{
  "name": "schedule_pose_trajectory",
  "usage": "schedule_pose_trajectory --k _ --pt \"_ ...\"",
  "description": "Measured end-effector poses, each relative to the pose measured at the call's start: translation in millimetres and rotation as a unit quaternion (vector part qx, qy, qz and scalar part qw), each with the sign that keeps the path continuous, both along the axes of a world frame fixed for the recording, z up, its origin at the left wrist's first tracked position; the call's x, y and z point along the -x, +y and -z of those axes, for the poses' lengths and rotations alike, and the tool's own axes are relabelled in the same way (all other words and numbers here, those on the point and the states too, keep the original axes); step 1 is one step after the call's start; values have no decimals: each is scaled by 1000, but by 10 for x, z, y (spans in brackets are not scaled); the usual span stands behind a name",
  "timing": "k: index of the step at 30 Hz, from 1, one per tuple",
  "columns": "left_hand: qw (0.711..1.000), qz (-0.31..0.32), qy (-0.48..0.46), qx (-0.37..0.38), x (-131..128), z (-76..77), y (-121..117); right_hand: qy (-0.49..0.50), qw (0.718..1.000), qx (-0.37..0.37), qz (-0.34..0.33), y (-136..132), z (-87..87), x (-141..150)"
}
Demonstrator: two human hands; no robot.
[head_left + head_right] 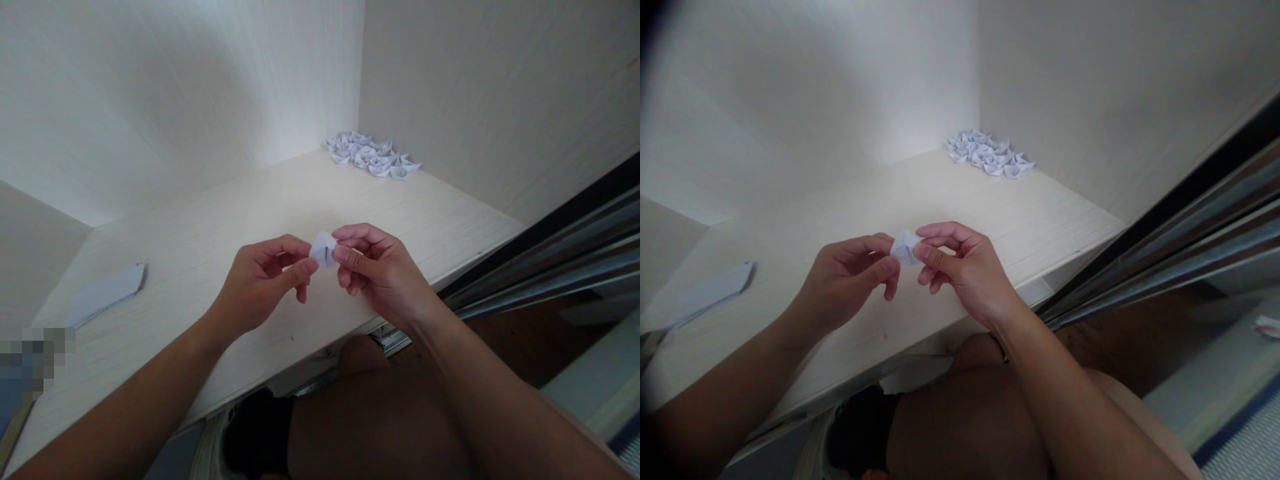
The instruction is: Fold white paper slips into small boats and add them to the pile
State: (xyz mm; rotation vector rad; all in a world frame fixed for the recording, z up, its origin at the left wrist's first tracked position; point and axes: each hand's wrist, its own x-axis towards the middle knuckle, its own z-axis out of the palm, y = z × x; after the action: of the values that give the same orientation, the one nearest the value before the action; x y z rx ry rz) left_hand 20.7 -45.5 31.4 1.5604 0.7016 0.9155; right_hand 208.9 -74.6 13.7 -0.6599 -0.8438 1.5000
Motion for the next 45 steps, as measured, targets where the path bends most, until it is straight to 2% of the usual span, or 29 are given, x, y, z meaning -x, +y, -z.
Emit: schedule_pose_trajectory --k 3,5,12,19,24,26,30,35,40,45 --pt "998 -28 51 6 -8 -13 7 -18 1000 -12 11 11 24 -3" --pt "996 -25 84 -4 -7 -25 3 -26 999 -15 11 12 33 -1" --pt "982 -19 174 -77 -7 -48 11 -94 995 -16 36 29 30 21" --pt "984 -26 176 -11 -28 -47 22 -130 990 -37 48 44 50 55" --pt "980 -39 188 50 -3 -42 35 -151 988 -20 34 50 54 35" --pt "976 -39 206 56 14 -50 49 -157 987 -13 29 50 45 24" --pt "972 3 234 24 45 -72 73 -156 987 -13 25 45 30 18" --pt "979 25 197 38 60 -30 89 -154 988 -9 16 40 20 18" --pt "989 40 94 102 50 21 88 -137 990 13 -9 40 15 13" --pt "985 31 53 160 39 5 77 -126 992 19 -26 45 23 -5"
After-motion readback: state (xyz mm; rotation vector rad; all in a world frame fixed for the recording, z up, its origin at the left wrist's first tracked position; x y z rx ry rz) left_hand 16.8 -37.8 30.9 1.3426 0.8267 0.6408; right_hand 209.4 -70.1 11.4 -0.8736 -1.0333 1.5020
